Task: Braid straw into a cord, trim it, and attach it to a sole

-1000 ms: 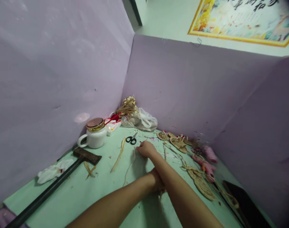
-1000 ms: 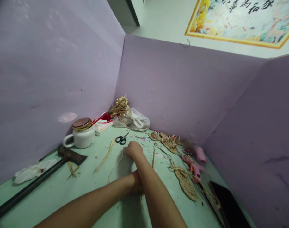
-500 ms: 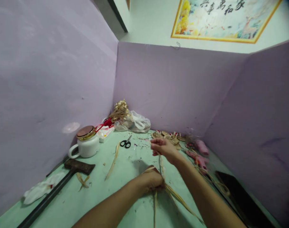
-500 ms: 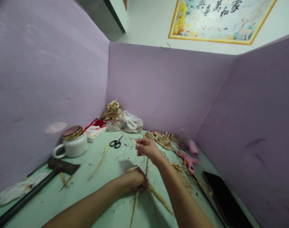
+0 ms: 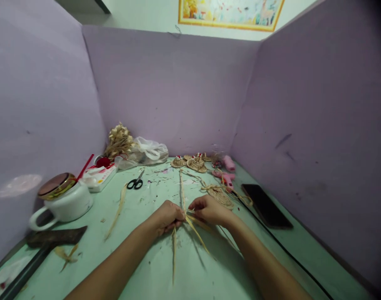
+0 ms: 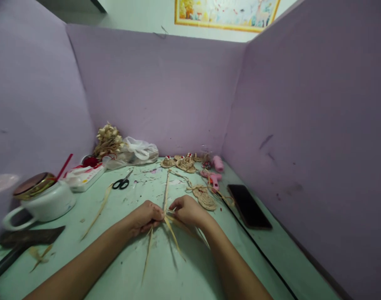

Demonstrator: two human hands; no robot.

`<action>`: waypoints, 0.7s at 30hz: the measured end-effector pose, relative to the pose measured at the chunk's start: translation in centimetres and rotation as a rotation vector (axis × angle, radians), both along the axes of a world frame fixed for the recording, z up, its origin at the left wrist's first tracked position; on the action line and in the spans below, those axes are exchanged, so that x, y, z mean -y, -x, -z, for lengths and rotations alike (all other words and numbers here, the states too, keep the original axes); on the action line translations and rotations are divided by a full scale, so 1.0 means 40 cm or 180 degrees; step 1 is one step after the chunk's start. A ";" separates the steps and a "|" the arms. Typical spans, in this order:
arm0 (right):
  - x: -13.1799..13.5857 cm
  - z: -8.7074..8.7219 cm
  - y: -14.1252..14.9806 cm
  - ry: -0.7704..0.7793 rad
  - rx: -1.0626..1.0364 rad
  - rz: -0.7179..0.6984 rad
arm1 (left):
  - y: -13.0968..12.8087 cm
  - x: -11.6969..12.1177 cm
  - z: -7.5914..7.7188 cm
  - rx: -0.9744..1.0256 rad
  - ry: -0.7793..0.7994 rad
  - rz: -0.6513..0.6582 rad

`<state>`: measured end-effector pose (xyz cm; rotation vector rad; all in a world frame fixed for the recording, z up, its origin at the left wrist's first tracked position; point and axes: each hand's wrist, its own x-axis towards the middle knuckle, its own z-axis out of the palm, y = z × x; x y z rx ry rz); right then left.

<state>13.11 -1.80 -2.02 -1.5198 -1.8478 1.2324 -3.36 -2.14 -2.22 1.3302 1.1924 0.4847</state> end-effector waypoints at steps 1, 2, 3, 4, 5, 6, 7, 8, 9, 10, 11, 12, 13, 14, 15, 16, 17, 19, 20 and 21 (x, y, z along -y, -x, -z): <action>0.002 0.000 0.002 0.0015 -0.0018 -0.0006 | 0.000 0.000 -0.001 0.0004 -0.0001 0.0011; 0.004 -0.001 0.003 0.0059 -0.0046 -0.0027 | -0.001 0.000 -0.002 0.0008 -0.0003 0.0020; 0.006 -0.002 0.003 0.0145 -0.0105 -0.0064 | -0.001 0.000 -0.003 0.0013 -0.0003 0.0024; 0.009 -0.003 0.003 0.0258 -0.0193 -0.0098 | -0.001 0.000 -0.002 0.0018 -0.0001 0.0026; 0.011 -0.005 0.003 0.0384 -0.0307 -0.0123 | -0.001 -0.001 -0.001 0.0025 0.0000 0.0024; 0.013 -0.007 0.003 0.0503 -0.0440 -0.0135 | -0.001 -0.002 0.000 0.0029 0.0001 0.0025; 0.015 -0.010 0.003 0.0601 -0.0573 -0.0140 | -0.001 -0.003 0.001 0.0033 -0.0001 0.0024; 0.016 -0.012 0.002 0.0665 -0.0681 -0.0148 | -0.001 -0.004 0.002 0.0036 -0.0007 0.0027; 0.017 -0.012 0.002 0.0691 -0.0754 -0.0152 | -0.001 -0.004 0.003 0.0039 -0.0013 0.0032; 0.017 -0.012 0.003 0.0697 -0.0785 -0.0138 | -0.002 -0.004 0.003 0.0040 -0.0020 0.0036; 0.016 -0.010 0.004 0.0682 -0.0784 -0.0110 | -0.002 -0.004 0.003 0.0042 -0.0029 0.0039; 0.015 -0.006 0.006 0.0649 -0.0758 -0.0062 | -0.003 -0.004 0.003 0.0046 -0.0039 0.0046; 0.014 -0.002 0.007 0.0611 -0.0722 0.0002 | -0.003 -0.003 0.003 0.0053 -0.0049 0.0051; 0.012 0.002 0.009 0.0576 -0.0692 0.0068 | -0.003 -0.003 0.003 0.0058 -0.0054 0.0056; 0.011 0.007 0.011 0.0552 -0.0669 0.0114 | -0.004 -0.002 0.003 0.0063 -0.0057 0.0059; 0.009 0.010 0.012 0.0538 -0.0657 0.0134 | -0.004 -0.002 0.004 0.0062 -0.0055 0.0061; 0.008 0.013 0.012 0.0534 -0.0656 0.0142 | -0.004 -0.001 0.004 0.0057 -0.0051 0.0057; 0.008 0.016 0.013 0.0538 -0.0652 0.0157 | -0.005 0.000 0.004 0.0037 -0.0051 0.0040; 0.008 0.015 0.014 0.0549 -0.0649 0.0172 | -0.006 0.001 0.003 0.0025 -0.0058 0.0031; 0.009 0.014 0.016 0.0568 -0.0650 0.0191 | -0.007 0.002 0.002 0.0016 -0.0068 0.0020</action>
